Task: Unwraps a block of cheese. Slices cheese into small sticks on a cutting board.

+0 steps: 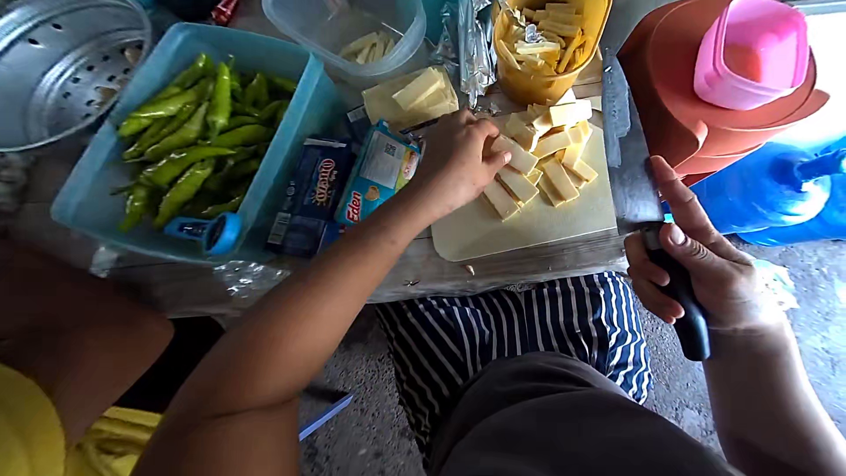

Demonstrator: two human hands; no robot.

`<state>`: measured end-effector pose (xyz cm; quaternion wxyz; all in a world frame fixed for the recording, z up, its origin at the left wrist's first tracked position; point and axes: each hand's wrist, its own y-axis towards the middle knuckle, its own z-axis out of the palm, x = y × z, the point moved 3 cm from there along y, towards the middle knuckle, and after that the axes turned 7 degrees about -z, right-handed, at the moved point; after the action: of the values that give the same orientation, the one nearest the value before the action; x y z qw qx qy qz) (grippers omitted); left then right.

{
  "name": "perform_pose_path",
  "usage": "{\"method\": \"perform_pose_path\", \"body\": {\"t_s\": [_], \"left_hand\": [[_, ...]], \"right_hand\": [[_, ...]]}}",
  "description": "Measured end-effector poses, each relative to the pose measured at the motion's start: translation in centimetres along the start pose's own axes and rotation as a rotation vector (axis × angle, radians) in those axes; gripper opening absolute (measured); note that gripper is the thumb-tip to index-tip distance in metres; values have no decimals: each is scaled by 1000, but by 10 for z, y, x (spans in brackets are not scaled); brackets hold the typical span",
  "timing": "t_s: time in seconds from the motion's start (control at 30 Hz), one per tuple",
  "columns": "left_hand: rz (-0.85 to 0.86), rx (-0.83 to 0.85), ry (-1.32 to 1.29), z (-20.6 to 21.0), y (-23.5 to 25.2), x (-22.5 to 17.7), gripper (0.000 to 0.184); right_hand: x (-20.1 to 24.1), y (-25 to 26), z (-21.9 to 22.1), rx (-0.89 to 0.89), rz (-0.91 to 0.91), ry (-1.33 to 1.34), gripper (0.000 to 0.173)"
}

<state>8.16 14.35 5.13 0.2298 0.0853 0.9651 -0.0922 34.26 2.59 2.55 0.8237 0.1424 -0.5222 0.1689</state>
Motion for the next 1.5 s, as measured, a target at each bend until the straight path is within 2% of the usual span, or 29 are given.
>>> {"method": "perform_pose_path", "body": {"t_s": [0.2,0.3,0.43,0.5,0.57,0.63,0.7,0.9,1.07,1.27,1.5], "left_hand": [[-10,-61,-75,5,6,3,37],[75,-130,-146,6,2,3,28],[169,-140,-278,4,-17,-4,22],[151,-81,-444,-5,-31,-5,22],[88,52,-571,-15,-46,-2,20],[7,180,-593,-14,-60,7,19],[-73,203,-517,-2,-70,18,18],[-133,-229,-155,31,-98,25,34],[-143,-427,-44,45,-112,23,32],[-132,-497,-88,51,-112,19,28],[-35,-395,-346,46,-117,18,15]], "right_hand": [[-3,-7,-2,7,8,-22,55],[-4,-7,-3,14,2,-19,55],[-6,-7,-2,19,6,-13,55],[-6,-6,-2,29,8,-11,55],[-6,-6,-2,28,15,-15,55],[-7,-6,-1,12,31,-35,55],[-9,-6,0,10,48,-43,56],[-15,-3,10,72,47,-31,57],[-20,-2,17,127,74,-68,58],[-24,-2,21,153,75,-88,57],[-26,-4,21,170,75,-110,56]]}}
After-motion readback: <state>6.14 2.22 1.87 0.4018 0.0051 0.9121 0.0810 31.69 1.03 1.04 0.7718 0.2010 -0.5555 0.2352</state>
